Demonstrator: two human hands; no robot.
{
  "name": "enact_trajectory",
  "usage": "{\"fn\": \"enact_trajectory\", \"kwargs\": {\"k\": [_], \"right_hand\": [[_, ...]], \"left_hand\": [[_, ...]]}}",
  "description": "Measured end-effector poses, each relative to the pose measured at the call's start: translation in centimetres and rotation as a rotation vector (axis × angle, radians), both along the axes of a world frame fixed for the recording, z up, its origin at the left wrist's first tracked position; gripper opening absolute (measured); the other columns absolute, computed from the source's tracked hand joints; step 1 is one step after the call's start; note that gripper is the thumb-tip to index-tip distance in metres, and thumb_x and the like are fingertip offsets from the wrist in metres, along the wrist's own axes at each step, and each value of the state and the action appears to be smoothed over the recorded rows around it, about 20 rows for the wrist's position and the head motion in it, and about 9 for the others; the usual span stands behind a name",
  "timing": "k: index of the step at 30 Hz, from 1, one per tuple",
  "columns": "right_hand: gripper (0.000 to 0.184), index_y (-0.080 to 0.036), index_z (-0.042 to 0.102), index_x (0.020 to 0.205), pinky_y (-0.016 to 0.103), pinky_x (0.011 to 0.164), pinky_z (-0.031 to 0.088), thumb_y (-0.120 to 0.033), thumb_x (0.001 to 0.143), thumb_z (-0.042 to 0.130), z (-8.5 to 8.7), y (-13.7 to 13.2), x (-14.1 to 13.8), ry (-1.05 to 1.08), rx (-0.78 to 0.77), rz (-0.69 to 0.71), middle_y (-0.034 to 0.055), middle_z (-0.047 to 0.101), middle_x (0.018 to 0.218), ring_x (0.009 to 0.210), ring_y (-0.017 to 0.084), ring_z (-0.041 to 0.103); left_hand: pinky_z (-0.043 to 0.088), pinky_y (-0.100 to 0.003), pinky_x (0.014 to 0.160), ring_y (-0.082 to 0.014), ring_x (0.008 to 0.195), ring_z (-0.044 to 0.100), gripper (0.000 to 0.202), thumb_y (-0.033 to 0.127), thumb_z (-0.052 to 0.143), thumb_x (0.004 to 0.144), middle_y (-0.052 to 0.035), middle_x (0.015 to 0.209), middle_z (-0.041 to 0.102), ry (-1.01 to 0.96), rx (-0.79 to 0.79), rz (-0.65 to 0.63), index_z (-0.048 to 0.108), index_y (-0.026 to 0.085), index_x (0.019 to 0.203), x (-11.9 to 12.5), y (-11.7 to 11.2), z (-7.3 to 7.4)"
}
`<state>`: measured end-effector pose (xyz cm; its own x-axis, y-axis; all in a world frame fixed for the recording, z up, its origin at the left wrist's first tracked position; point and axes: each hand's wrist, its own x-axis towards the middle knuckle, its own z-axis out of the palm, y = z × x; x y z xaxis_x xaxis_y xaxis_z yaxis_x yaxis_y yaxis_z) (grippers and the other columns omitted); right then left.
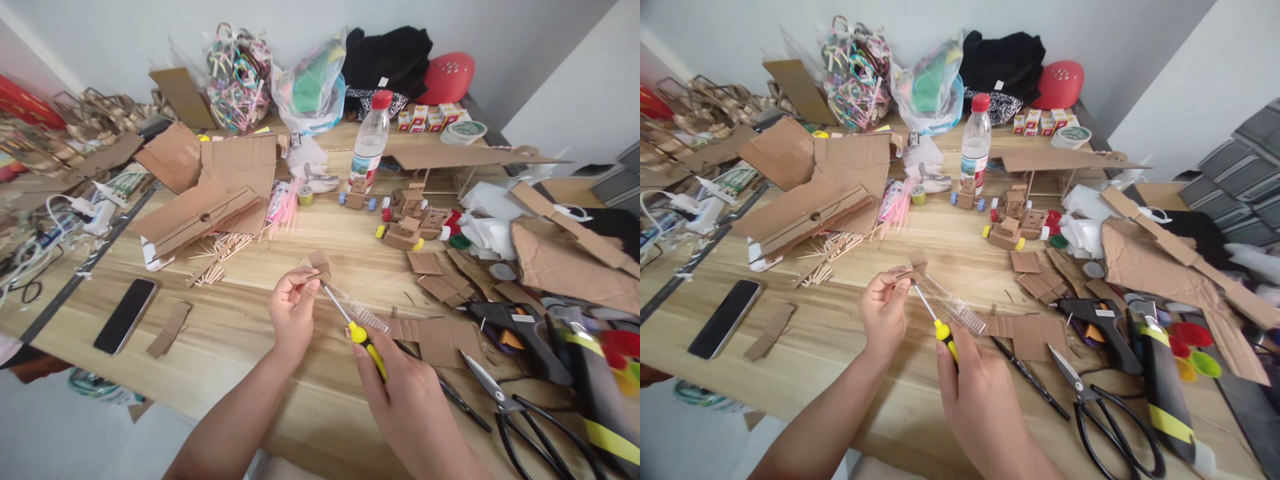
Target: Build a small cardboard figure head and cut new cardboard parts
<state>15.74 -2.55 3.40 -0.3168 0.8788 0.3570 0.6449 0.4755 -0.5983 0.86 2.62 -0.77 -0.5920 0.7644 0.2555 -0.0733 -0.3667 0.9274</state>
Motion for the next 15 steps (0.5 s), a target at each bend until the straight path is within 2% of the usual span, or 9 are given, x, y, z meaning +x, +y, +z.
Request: {"fn": "enact_trajectory", "kwargs": {"k": [3, 5, 15], "right_hand": [[0.047, -0.014, 0.069, 0.101, 0.024, 0.038, 0.041, -0.037, 0.112, 0.03, -0.46, -0.04, -0.27, -0.063, 0.133, -0.029, 0.0038, 0.071, 0.056, 0.038, 0.018, 0.064], [0.049, -0.014, 0.068, 0.099, 0.024, 0.037, 0.042, -0.037, 0.113, 0.027, -0.49, -0.01, -0.38, -0.09, 0.173, -0.028, 0.0053, 0.073, 0.059, 0.038, 0.017, 0.065], [0.048, -0.014, 0.068, 0.102, 0.023, 0.038, 0.042, -0.036, 0.113, 0.026, -0.55, 0.04, -0.54, -0.106, 0.186, -0.028, 0.0034, 0.07, 0.056, 0.038, 0.017, 0.064]], "left_hand": [[0.061, -0.036, 0.083, -0.0227, 0.088, 0.076, 0.041, 0.058, 0.088, 0.072, -0.0072, 0.083, 0.079, -0.055, -0.055, -0.01, 0.072, 0.02, 0.074, -0.11, 0.0, -0.05], [0.061, -0.036, 0.084, -0.0227, 0.088, 0.077, 0.041, 0.058, 0.088, 0.072, -0.007, 0.083, 0.079, -0.066, -0.062, -0.014, 0.073, 0.02, 0.075, -0.18, -0.02, -0.07], [0.062, -0.033, 0.081, -0.0201, 0.089, 0.077, 0.034, 0.051, 0.088, 0.076, -0.0051, 0.084, 0.08, -0.035, 0.036, -0.007, 0.072, 0.021, 0.075, -0.16, 0.0, -0.25]]}}
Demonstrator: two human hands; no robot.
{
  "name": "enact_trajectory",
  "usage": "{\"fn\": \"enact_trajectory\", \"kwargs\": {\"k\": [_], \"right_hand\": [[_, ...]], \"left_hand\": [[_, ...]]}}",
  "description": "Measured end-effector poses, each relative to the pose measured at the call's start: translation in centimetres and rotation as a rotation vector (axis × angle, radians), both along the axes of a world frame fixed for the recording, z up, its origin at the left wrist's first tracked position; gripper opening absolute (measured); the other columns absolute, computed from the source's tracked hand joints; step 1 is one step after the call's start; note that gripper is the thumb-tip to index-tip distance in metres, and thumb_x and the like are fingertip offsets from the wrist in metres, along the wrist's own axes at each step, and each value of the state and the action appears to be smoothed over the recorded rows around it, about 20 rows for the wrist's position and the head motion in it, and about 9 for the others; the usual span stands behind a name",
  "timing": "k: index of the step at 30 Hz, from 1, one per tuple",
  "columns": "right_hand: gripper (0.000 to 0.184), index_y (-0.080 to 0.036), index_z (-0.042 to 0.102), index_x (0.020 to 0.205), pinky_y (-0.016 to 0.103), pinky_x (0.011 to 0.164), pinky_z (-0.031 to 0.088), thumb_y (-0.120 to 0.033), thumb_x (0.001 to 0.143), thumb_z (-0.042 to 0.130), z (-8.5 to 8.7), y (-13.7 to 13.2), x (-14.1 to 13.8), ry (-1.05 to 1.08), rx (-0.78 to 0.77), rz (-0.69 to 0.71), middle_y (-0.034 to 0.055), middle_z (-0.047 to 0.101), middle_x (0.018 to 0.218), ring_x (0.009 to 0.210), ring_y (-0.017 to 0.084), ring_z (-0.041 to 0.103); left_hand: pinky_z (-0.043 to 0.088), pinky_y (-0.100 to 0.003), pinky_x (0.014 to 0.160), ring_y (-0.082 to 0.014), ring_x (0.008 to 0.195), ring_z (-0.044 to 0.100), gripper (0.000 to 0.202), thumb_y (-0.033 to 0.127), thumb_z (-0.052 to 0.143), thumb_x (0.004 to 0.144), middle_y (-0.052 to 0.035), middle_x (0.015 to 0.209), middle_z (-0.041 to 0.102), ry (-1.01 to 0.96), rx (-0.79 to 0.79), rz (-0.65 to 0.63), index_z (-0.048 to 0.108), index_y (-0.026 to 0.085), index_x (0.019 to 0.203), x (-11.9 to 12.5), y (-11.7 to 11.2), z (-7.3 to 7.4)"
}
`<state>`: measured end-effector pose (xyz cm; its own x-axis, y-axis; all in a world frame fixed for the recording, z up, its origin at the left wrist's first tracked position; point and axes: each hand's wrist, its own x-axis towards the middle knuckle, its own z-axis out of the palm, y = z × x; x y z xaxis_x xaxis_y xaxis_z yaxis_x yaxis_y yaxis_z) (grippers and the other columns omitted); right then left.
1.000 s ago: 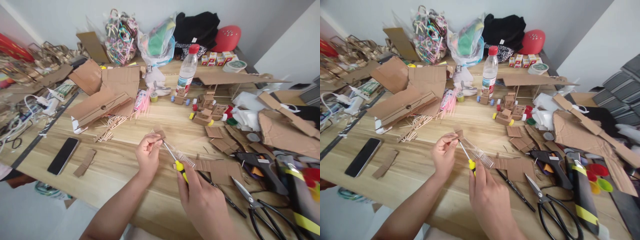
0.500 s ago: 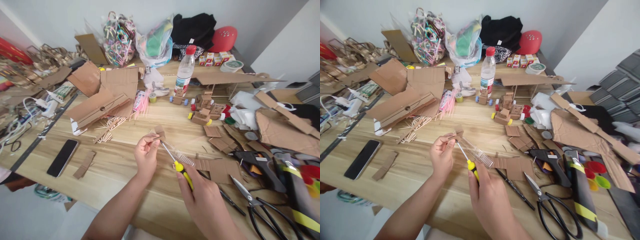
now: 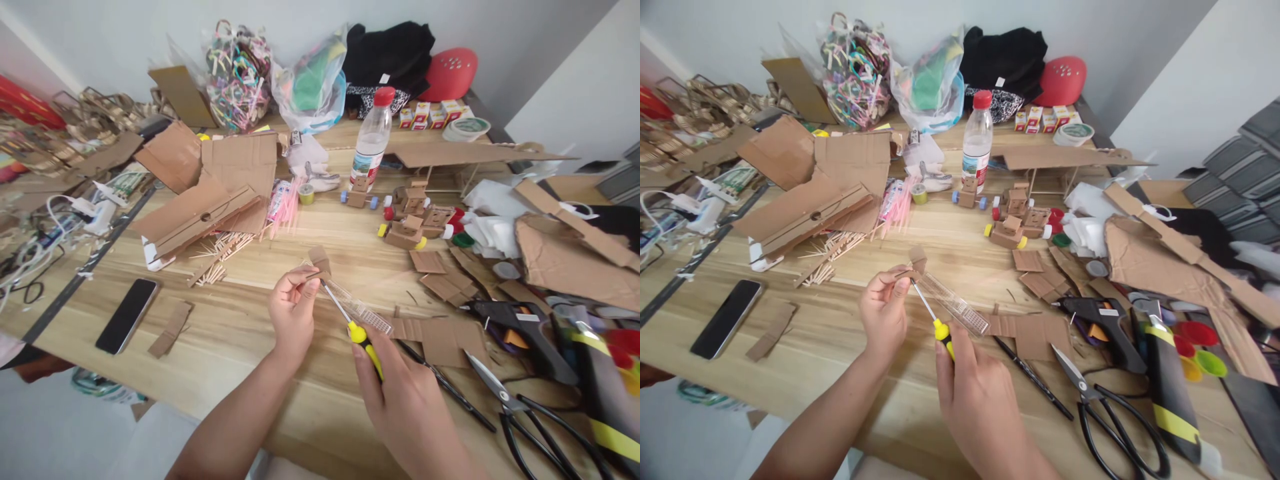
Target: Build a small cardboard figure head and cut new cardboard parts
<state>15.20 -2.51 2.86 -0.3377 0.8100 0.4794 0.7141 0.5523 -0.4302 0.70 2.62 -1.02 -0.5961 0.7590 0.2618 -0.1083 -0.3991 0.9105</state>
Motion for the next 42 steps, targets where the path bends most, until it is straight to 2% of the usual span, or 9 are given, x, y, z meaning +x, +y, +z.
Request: {"fn": "enact_trajectory", "kwargs": {"k": [6, 15, 24, 31, 37, 39, 40, 42], "right_hand": [[0.046, -0.011, 0.068, 0.105, 0.024, 0.037, 0.04, -0.034, 0.112, 0.029, -0.5, -0.4, 0.0, -0.033, 0.037, -0.037, 0.0064, 0.072, 0.06, 0.04, 0.018, 0.064], [0.047, -0.013, 0.067, 0.101, 0.023, 0.036, 0.041, -0.034, 0.113, 0.026, 0.1, -0.4, -0.1, -0.017, 0.039, -0.031, 0.0051, 0.073, 0.059, 0.038, 0.016, 0.064], [0.047, -0.011, 0.069, 0.105, 0.024, 0.037, 0.043, -0.034, 0.113, 0.028, -0.2, -0.6, -0.2, -0.02, 0.04, -0.024, 0.0058, 0.073, 0.061, 0.04, 0.018, 0.065], [0.047, -0.01, 0.068, 0.104, 0.023, 0.036, 0.04, -0.033, 0.113, 0.028, 0.0, -0.7, -0.3, -0.056, 0.058, -0.046, 0.0041, 0.07, 0.057, 0.037, 0.016, 0.062], [0.041, -0.012, 0.069, 0.101, 0.023, 0.037, 0.035, -0.027, 0.112, 0.033, -0.1, -1.1, -0.2, -0.118, 0.133, -0.084, 0.0042, 0.07, 0.058, 0.04, 0.014, 0.062], [0.041, -0.013, 0.07, 0.101, 0.024, 0.038, 0.035, -0.031, 0.111, 0.035, 0.0, -1.2, 0.0, -0.051, 0.048, -0.067, 0.006, 0.071, 0.061, 0.042, 0.015, 0.061], [0.041, -0.014, 0.07, 0.1, 0.024, 0.039, 0.034, -0.035, 0.11, 0.036, 0.1, -1.1, 0.2, 0.023, -0.065, -0.046, 0.0057, 0.07, 0.061, 0.042, 0.015, 0.06], [0.044, -0.018, 0.07, 0.096, 0.024, 0.039, 0.031, -0.046, 0.108, 0.039, 0.6, -0.9, 0.6, 0.252, -0.435, 0.019, 0.0012, 0.062, 0.056, 0.041, 0.014, 0.05]], "left_hand": [[0.062, -0.034, 0.082, -0.0197, 0.088, 0.077, 0.032, 0.051, 0.086, 0.079, -0.0052, 0.083, 0.08, 0.045, 0.018, -0.01, 0.074, 0.021, 0.077, 0.0, 0.0, 0.0], [0.062, -0.037, 0.085, -0.0217, 0.091, 0.076, 0.034, 0.053, 0.086, 0.079, -0.0067, 0.086, 0.08, 0.026, -0.03, -0.027, 0.075, 0.021, 0.079, -0.2, -0.2, -0.1], [0.062, -0.036, 0.083, -0.0209, 0.09, 0.076, 0.032, 0.051, 0.085, 0.08, -0.0061, 0.085, 0.08, 0.044, 0.014, -0.003, 0.074, 0.022, 0.077, -0.1, -0.2, 0.2], [0.062, -0.035, 0.081, -0.0198, 0.085, 0.076, 0.033, 0.052, 0.082, 0.084, -0.0054, 0.083, 0.079, 0.131, 0.033, 0.029, 0.072, 0.021, 0.076, 0.0, -0.3, 0.5], [0.061, -0.032, 0.077, -0.0182, 0.084, 0.075, 0.025, 0.043, 0.075, 0.092, -0.0041, 0.081, 0.076, 0.318, 0.104, 0.079, 0.072, 0.022, 0.079, -0.3, -0.4, 0.4], [0.061, -0.033, 0.079, -0.0179, 0.085, 0.075, 0.021, 0.039, 0.073, 0.094, -0.0034, 0.081, 0.076, 0.388, 0.125, 0.075, 0.072, 0.022, 0.081, -0.5, -0.4, 0.3], [0.06, -0.033, 0.08, -0.0177, 0.085, 0.074, 0.02, 0.037, 0.072, 0.095, -0.0032, 0.082, 0.075, 0.419, 0.134, 0.069, 0.072, 0.022, 0.082, -0.7, -0.4, 0.3], [0.06, -0.033, 0.081, -0.0177, 0.087, 0.074, 0.017, 0.033, 0.07, 0.097, -0.0032, 0.084, 0.075, 0.464, 0.147, 0.055, 0.071, 0.022, 0.083, -0.9, -0.5, 0.3]]}}
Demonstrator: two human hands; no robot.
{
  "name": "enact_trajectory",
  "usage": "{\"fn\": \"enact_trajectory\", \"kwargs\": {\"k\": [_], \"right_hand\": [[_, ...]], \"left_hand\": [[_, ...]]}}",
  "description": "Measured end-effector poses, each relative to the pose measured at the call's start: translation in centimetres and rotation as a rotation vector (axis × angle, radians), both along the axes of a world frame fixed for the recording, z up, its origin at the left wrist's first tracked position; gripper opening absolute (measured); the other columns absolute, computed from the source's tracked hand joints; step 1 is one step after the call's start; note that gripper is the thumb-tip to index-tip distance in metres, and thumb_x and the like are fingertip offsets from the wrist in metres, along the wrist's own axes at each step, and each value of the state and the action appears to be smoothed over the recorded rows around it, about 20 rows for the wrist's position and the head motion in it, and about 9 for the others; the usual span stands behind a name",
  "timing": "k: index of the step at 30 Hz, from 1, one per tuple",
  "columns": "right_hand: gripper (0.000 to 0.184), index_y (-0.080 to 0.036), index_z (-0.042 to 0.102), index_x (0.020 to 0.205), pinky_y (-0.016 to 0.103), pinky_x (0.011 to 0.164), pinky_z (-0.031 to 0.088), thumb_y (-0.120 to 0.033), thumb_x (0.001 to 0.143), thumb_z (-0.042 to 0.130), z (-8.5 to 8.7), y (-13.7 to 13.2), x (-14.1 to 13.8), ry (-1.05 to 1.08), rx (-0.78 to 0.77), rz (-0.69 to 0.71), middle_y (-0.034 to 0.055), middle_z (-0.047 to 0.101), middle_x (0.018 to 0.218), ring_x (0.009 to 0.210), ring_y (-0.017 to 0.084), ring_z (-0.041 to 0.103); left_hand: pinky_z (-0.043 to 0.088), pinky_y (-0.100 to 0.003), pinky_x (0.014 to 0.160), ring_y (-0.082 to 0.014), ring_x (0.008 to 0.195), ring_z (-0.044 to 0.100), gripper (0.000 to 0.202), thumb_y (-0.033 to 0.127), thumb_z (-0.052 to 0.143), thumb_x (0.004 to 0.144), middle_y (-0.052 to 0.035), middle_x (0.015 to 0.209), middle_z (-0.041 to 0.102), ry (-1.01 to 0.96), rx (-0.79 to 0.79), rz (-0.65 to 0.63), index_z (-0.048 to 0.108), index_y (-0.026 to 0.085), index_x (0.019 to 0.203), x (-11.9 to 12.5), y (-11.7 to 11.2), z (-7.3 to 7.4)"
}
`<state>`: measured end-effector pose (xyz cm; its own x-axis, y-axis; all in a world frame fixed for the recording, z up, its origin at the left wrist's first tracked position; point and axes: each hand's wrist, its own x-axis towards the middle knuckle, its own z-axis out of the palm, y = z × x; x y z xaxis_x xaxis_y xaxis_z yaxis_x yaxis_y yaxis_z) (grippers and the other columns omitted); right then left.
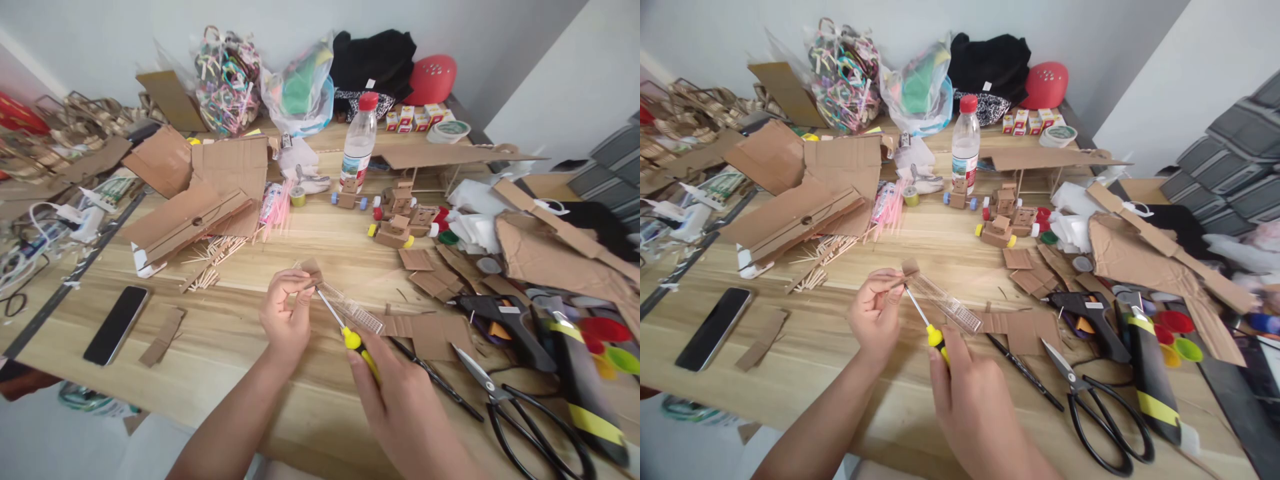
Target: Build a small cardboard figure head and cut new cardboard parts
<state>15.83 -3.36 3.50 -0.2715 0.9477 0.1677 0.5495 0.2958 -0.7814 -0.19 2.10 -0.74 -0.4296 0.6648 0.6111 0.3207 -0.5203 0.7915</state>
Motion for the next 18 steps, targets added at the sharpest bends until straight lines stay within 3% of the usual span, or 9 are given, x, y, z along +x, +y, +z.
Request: {"fn": "enact_trajectory", "kwargs": {"k": [3, 5, 6, 7, 11, 13, 15, 18], "right_hand": [[0.049, -0.019, 0.066, 0.096, 0.022, 0.036, 0.021, -0.064, 0.099, 0.045, 0.9, 0.6, 0.5, 0.45, -0.68, 0.123, -0.0102, 0.036, 0.05, 0.037, 0.009, 0.023], [0.053, -0.019, 0.064, 0.098, 0.021, 0.035, 0.017, -0.069, 0.095, 0.046, 1.2, 1.1, 0.6, 0.62, -0.933, 0.178, -0.0137, 0.027, 0.052, 0.037, 0.007, 0.013], [0.053, -0.019, 0.063, 0.096, 0.021, 0.034, 0.018, -0.069, 0.095, 0.046, 1.2, 1.2, 0.6, 0.617, -0.935, 0.192, -0.0135, 0.028, 0.052, 0.037, 0.007, 0.013], [0.05, -0.02, 0.063, 0.094, 0.022, 0.035, 0.02, -0.066, 0.096, 0.045, 1.0, 1.3, 0.6, 0.55, -0.843, 0.188, -0.0122, 0.031, 0.052, 0.036, 0.008, 0.017], [0.046, -0.018, 0.066, 0.085, 0.025, 0.04, 0.024, -0.051, 0.105, 0.04, -0.5, 1.1, 0.2, 0.038, -0.006, 0.028, -0.0003, 0.055, 0.055, 0.04, 0.012, 0.042], [0.047, -0.017, 0.067, 0.086, 0.026, 0.04, 0.023, -0.049, 0.106, 0.039, -0.7, 1.0, -0.1, -0.054, 0.186, -0.023, 0.0032, 0.061, 0.057, 0.041, 0.012, 0.045], [0.047, -0.018, 0.067, 0.086, 0.025, 0.041, 0.024, -0.053, 0.105, 0.041, -0.3, 1.0, -0.2, 0.047, 0.022, 0.01, 0.0005, 0.057, 0.056, 0.041, 0.012, 0.042], [0.051, -0.021, 0.062, 0.088, 0.022, 0.038, 0.023, -0.067, 0.098, 0.046, 1.0, 1.2, -0.2, 0.46, -0.613, 0.141, -0.0098, 0.037, 0.052, 0.037, 0.009, 0.025]], "left_hand": [[0.06, -0.034, 0.082, -0.0185, 0.088, 0.074, 0.016, 0.03, 0.068, 0.098, -0.0039, 0.086, 0.076, 0.028, 0.01, -0.015, 0.072, 0.022, 0.084, -0.2, -0.1, 0.0], [0.06, -0.034, 0.083, -0.0183, 0.088, 0.074, 0.016, 0.029, 0.068, 0.097, -0.0038, 0.085, 0.075, 0.032, 0.017, -0.021, 0.072, 0.022, 0.084, -0.3, 0.0, 0.0], [0.06, -0.033, 0.083, -0.0179, 0.088, 0.074, 0.015, 0.029, 0.068, 0.097, -0.0036, 0.085, 0.075, 0.029, 0.021, -0.024, 0.072, 0.022, 0.084, -0.3, 0.0, 0.0], [0.06, -0.033, 0.083, -0.0175, 0.088, 0.074, 0.015, 0.029, 0.069, 0.097, -0.0035, 0.085, 0.076, 0.024, 0.022, -0.03, 0.072, 0.022, 0.084, -0.3, 0.0, 0.0], [0.06, -0.033, 0.083, -0.0178, 0.088, 0.074, 0.015, 0.031, 0.07, 0.096, -0.0041, 0.086, 0.076, -0.01, 0.022, -0.037, 0.072, 0.022, 0.085, -0.4, 0.2, -0.1], [0.061, -0.034, 0.082, -0.0185, 0.087, 0.074, 0.016, 0.034, 0.071, 0.096, -0.004, 0.084, 0.076, -0.021, 0.023, -0.029, 0.073, 0.023, 0.084, -0.5, 0.3, -0.1], [0.061, -0.035, 0.081, -0.0187, 0.086, 0.074, 0.017, 0.035, 0.071, 0.095, -0.0038, 0.083, 0.076, -0.026, 0.025, -0.028, 0.073, 0.023, 0.083, -0.6, 0.3, 0.0], [0.061, -0.034, 0.082, -0.0182, 0.087, 0.074, 0.016, 0.033, 0.072, 0.095, -0.0037, 0.084, 0.076, -0.017, 0.03, -0.042, 0.072, 0.023, 0.083, -0.7, 0.3, 0.0]]}}
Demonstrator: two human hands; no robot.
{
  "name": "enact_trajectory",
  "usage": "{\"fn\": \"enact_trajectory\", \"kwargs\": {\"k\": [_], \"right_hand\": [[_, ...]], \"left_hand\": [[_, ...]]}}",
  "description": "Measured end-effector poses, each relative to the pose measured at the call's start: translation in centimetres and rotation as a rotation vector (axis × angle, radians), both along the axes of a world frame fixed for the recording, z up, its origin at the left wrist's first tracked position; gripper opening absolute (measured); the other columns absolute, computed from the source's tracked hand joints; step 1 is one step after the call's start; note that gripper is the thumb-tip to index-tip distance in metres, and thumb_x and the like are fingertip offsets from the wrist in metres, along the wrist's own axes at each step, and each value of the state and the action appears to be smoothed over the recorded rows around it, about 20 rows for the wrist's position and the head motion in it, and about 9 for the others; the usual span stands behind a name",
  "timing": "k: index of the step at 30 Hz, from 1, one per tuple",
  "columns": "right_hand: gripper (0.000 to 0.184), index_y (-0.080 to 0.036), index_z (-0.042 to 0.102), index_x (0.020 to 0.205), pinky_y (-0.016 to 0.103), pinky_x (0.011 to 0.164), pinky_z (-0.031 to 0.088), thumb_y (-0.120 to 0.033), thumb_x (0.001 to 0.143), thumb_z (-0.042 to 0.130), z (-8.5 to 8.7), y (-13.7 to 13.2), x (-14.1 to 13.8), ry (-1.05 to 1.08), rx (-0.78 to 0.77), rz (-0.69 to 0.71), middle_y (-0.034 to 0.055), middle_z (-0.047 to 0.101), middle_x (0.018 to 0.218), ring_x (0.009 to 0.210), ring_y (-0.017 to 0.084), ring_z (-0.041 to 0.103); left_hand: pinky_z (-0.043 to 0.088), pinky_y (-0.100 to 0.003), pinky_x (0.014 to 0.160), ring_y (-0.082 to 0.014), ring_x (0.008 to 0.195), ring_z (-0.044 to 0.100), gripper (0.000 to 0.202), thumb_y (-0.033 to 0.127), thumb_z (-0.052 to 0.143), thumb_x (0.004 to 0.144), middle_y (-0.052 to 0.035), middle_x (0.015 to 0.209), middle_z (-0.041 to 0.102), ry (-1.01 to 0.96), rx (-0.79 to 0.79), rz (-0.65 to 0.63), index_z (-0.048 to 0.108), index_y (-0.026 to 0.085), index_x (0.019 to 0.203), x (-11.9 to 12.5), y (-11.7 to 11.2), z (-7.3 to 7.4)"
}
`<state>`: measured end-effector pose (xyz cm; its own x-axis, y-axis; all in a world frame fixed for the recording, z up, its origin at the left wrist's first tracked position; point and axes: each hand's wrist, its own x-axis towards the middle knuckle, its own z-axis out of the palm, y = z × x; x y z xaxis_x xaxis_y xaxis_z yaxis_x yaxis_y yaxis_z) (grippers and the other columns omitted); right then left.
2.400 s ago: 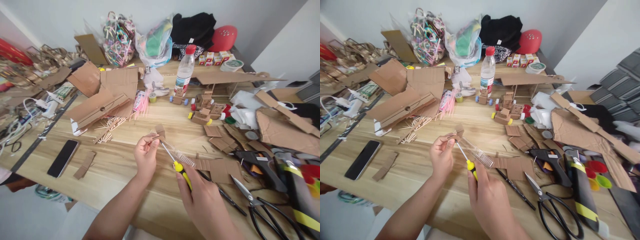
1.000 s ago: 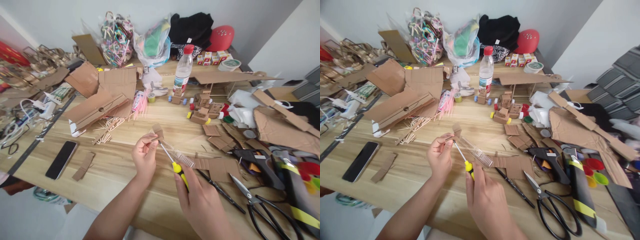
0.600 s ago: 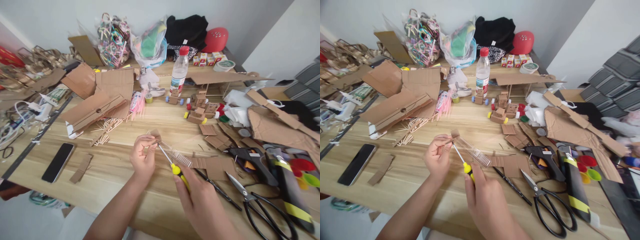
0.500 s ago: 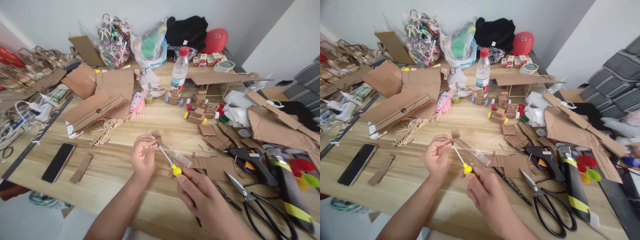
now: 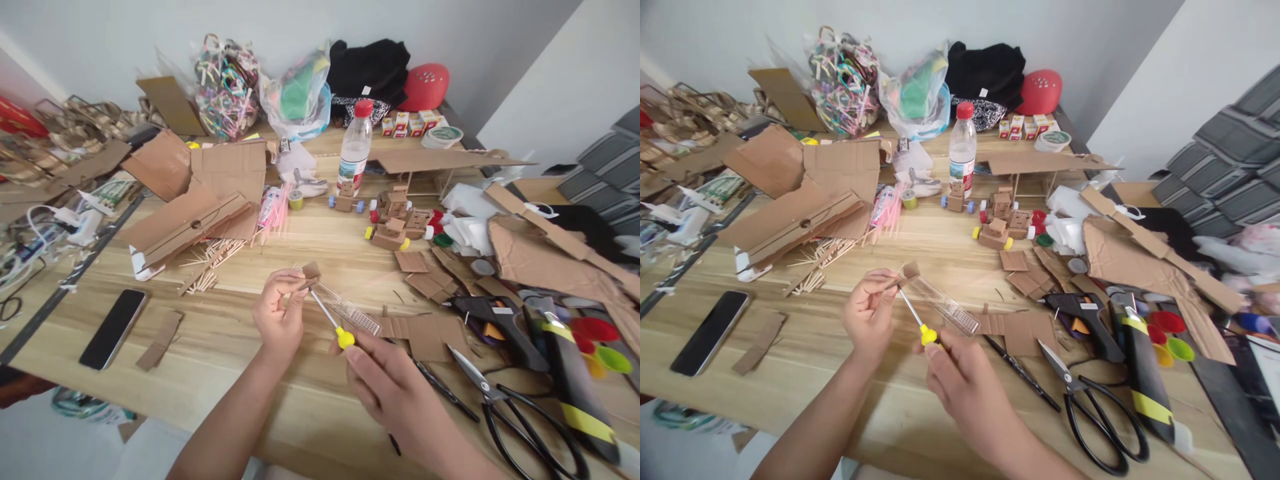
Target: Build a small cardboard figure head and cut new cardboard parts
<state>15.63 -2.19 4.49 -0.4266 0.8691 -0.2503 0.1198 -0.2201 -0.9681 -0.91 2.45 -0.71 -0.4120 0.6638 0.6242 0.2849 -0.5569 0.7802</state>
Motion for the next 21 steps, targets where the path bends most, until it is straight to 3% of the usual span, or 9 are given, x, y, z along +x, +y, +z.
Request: {"fn": "enact_trajectory", "kwargs": {"k": [2, 3, 5, 8, 10, 12, 16, 18, 21], "right_hand": [[0.054, -0.022, 0.061, 0.09, 0.022, 0.035, 0.022, -0.073, 0.094, 0.046, 0.4, 0.1, 0.1, 0.216, -0.308, 0.077, -0.0136, 0.027, 0.053, 0.035, 0.007, 0.014], [0.054, -0.021, 0.061, 0.092, 0.022, 0.034, 0.022, -0.073, 0.094, 0.045, 0.4, 0.2, 0.2, 0.232, -0.329, 0.088, -0.014, 0.026, 0.053, 0.035, 0.007, 0.013], [0.049, -0.02, 0.063, 0.092, 0.022, 0.035, 0.023, -0.065, 0.098, 0.043, -0.3, 0.1, 0.3, 0.04, -0.072, 0.047, -0.0114, 0.032, 0.052, 0.034, 0.008, 0.021], [0.047, -0.018, 0.067, 0.09, 0.024, 0.039, 0.021, -0.052, 0.104, 0.039, -1.6, -0.1, 0.3, -0.429, 0.592, -0.122, -0.0014, 0.052, 0.054, 0.038, 0.012, 0.038], [0.046, -0.017, 0.068, 0.09, 0.025, 0.04, 0.021, -0.049, 0.105, 0.04, -1.9, -0.2, 0.2, -0.519, 0.753, -0.183, 0.0023, 0.058, 0.057, 0.041, 0.013, 0.042], [0.045, -0.017, 0.067, 0.089, 0.024, 0.04, 0.021, -0.051, 0.104, 0.042, -1.5, -0.2, 0.1, -0.362, 0.548, -0.141, -0.0015, 0.051, 0.054, 0.04, 0.012, 0.038], [0.052, -0.02, 0.063, 0.093, 0.02, 0.034, 0.022, -0.067, 0.099, 0.042, -0.3, 0.0, 0.3, 0.196, -0.201, 0.094, -0.0134, 0.025, 0.053, 0.034, 0.008, 0.015], [0.056, -0.021, 0.064, 0.094, 0.02, 0.032, 0.023, -0.069, 0.1, 0.037, -0.5, 0.0, 0.3, 0.159, -0.15, 0.09, -0.0137, 0.024, 0.052, 0.033, 0.007, 0.014], [0.056, -0.02, 0.068, 0.092, 0.021, 0.034, 0.024, -0.064, 0.103, 0.037, -1.7, -0.4, 0.1, -0.209, 0.304, -0.074, -0.0072, 0.039, 0.05, 0.035, 0.011, 0.029]], "left_hand": [[0.061, -0.035, 0.082, -0.0183, 0.086, 0.074, 0.017, 0.034, 0.072, 0.095, -0.004, 0.084, 0.076, 0.003, -0.002, -0.004, 0.072, 0.023, 0.082, -0.1, 0.1, 0.0], [0.061, -0.035, 0.082, -0.0185, 0.086, 0.074, 0.018, 0.034, 0.072, 0.095, -0.0041, 0.084, 0.076, 0.001, -0.003, -0.003, 0.072, 0.023, 0.082, -0.1, 0.1, 0.0], [0.061, -0.035, 0.081, -0.0188, 0.085, 0.074, 0.019, 0.036, 0.072, 0.095, -0.0045, 0.084, 0.076, -0.002, -0.004, -0.002, 0.072, 0.023, 0.081, -0.1, 0.1, -0.1], [0.061, -0.035, 0.08, -0.0186, 0.086, 0.075, 0.018, 0.034, 0.071, 0.096, -0.0046, 0.085, 0.077, 0.027, 0.002, -0.016, 0.072, 0.023, 0.081, -0.1, 0.2, -0.2], [0.061, -0.034, 0.081, -0.018, 0.086, 0.075, 0.017, 0.032, 0.07, 0.096, -0.0043, 0.085, 0.077, 0.048, 0.008, -0.023, 0.072, 0.023, 0.082, -0.2, 0.2, -0.2], [0.061, -0.034, 0.081, -0.0179, 0.086, 0.075, 0.017, 0.031, 0.069, 0.097, -0.0046, 0.086, 0.077, 0.06, 0.011, -0.024, 0.073, 0.023, 0.083, -0.3, 0.2, -0.1], [0.061, -0.035, 0.079, -0.0193, 0.084, 0.075, 0.02, 0.035, 0.069, 0.096, -0.0056, 0.084, 0.077, 0.068, -0.004, -0.018, 0.073, 0.023, 0.081, -0.4, 0.3, 0.0], [0.061, -0.035, 0.079, -0.0195, 0.084, 0.075, 0.021, 0.036, 0.07, 0.096, -0.0056, 0.084, 0.077, 0.066, -0.011, -0.022, 0.073, 0.023, 0.08, -0.5, 0.4, -0.1], [0.062, -0.035, 0.079, -0.0195, 0.085, 0.075, 0.019, 0.034, 0.069, 0.096, -0.0057, 0.084, 0.077, 0.08, -0.005, -0.035, 0.074, 0.023, 0.082, -0.6, 0.4, -0.2]]}}
